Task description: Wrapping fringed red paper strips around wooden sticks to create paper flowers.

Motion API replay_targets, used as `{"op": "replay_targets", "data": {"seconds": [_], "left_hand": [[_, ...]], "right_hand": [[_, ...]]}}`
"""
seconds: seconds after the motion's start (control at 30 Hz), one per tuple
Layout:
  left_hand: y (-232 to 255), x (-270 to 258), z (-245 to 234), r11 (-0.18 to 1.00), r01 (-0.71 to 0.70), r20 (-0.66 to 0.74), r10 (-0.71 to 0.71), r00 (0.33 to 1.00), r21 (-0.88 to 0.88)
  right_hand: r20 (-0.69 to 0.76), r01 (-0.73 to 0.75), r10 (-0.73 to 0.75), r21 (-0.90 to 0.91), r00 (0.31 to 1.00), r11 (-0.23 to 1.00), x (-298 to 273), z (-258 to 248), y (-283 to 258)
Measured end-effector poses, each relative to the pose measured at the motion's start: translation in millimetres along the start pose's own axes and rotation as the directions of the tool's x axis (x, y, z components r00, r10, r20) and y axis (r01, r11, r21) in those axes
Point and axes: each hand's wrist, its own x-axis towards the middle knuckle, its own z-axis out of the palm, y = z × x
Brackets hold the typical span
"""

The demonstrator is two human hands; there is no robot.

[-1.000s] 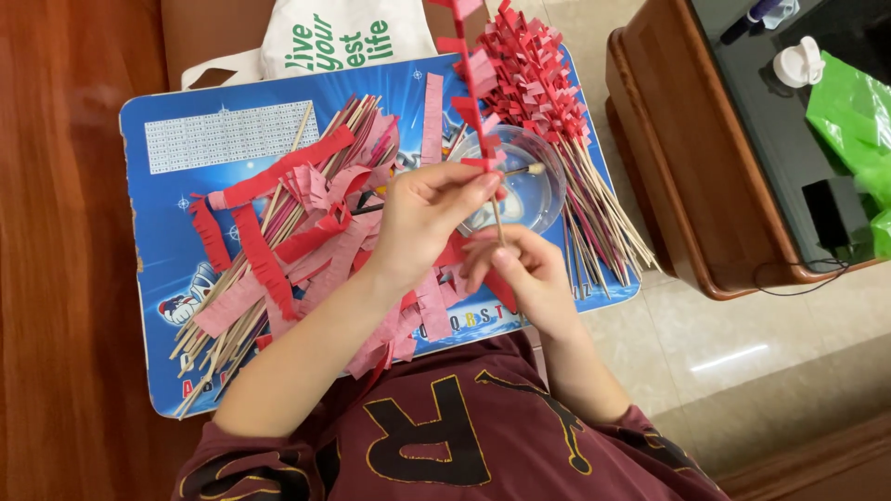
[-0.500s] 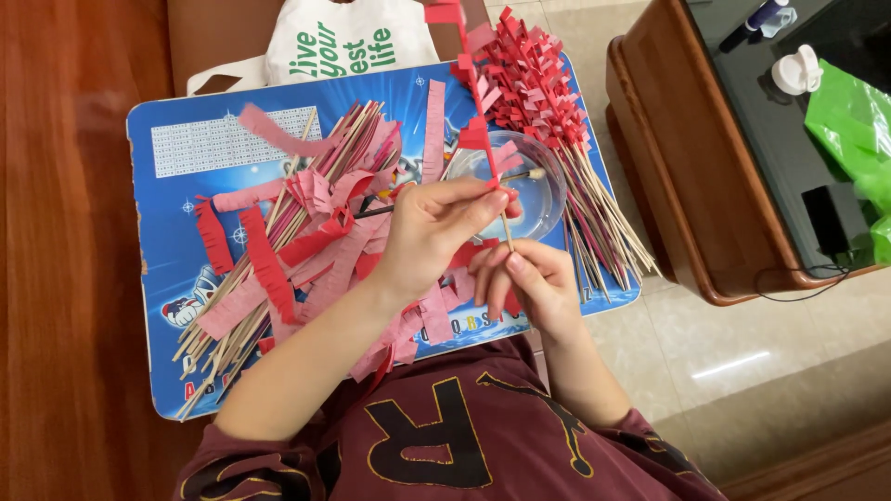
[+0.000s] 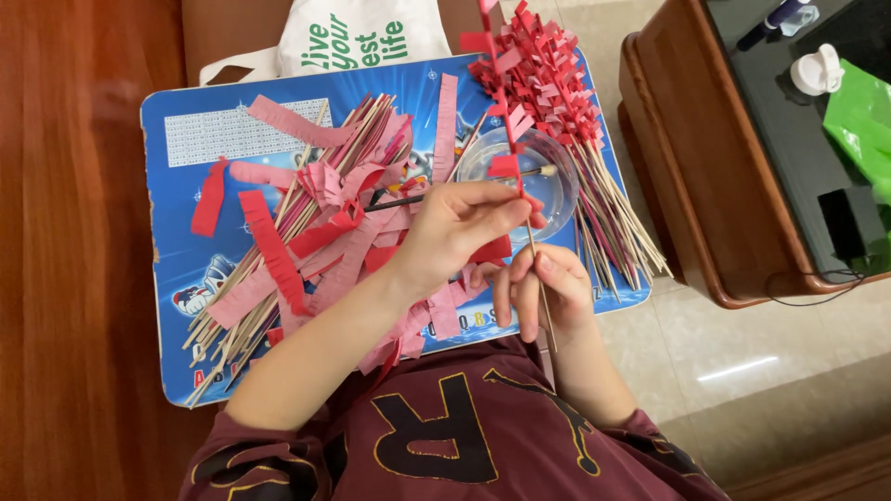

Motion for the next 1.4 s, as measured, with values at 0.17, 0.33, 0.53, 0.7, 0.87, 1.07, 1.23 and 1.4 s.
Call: {"op": "replay_targets", "data": {"seconds": [0.17, 0.33, 0.53, 0.7, 0.87, 1.07, 1.23, 1.4], "left_hand": [[-4, 2, -6, 1.000, -0.006, -0.040, 0.007, 0.999, 0.025], [-5, 2, -13, 0.993, -0.071, -0.120, 0.083, 0.989, 0.095], [-10, 7, -9, 0.995, -0.064, -0.087, 0.071, 0.994, 0.077], [-8, 5, -6, 0.999, -0.031, -0.090, 0.032, 0.995, 0.011], [-9, 3, -4, 0.999, -0.018, -0.098, 0.021, 0.995, 0.034], [-5, 2, 0, 0.997, -0.001, -0.028, -0.001, 1.000, -0.071], [-8, 2, -2, 0.996, 0.008, -0.023, -0.010, 1.000, -0.087], [-12, 6, -5, 0.997, -0.021, -0.078, 0.016, 0.997, -0.073]], "right_hand": [[-0.056, -0.044, 0.018, -0.516, 0.998, 0.855, 4, 1, -21], [-0.172, 0.041, -0.277, -0.781, 0.945, 0.623, -1, -8, -39], [-0.154, 0.260, -0.543, -0.751, 0.825, 0.607, 15, 3, -37], [-0.076, 0.285, -0.514, -0.758, 0.855, 0.587, 24, 18, -31], [-0.061, 0.266, -0.494, -0.783, 0.867, 0.562, 30, 20, -30], [-0.078, 0.262, -0.489, -0.766, 0.869, 0.587, 31, 20, -25], [-0.089, 0.262, -0.495, -0.761, 0.864, 0.594, 31, 21, -25], [-0.076, 0.210, -0.534, -0.865, 0.842, 0.455, 24, 25, -30]]}}
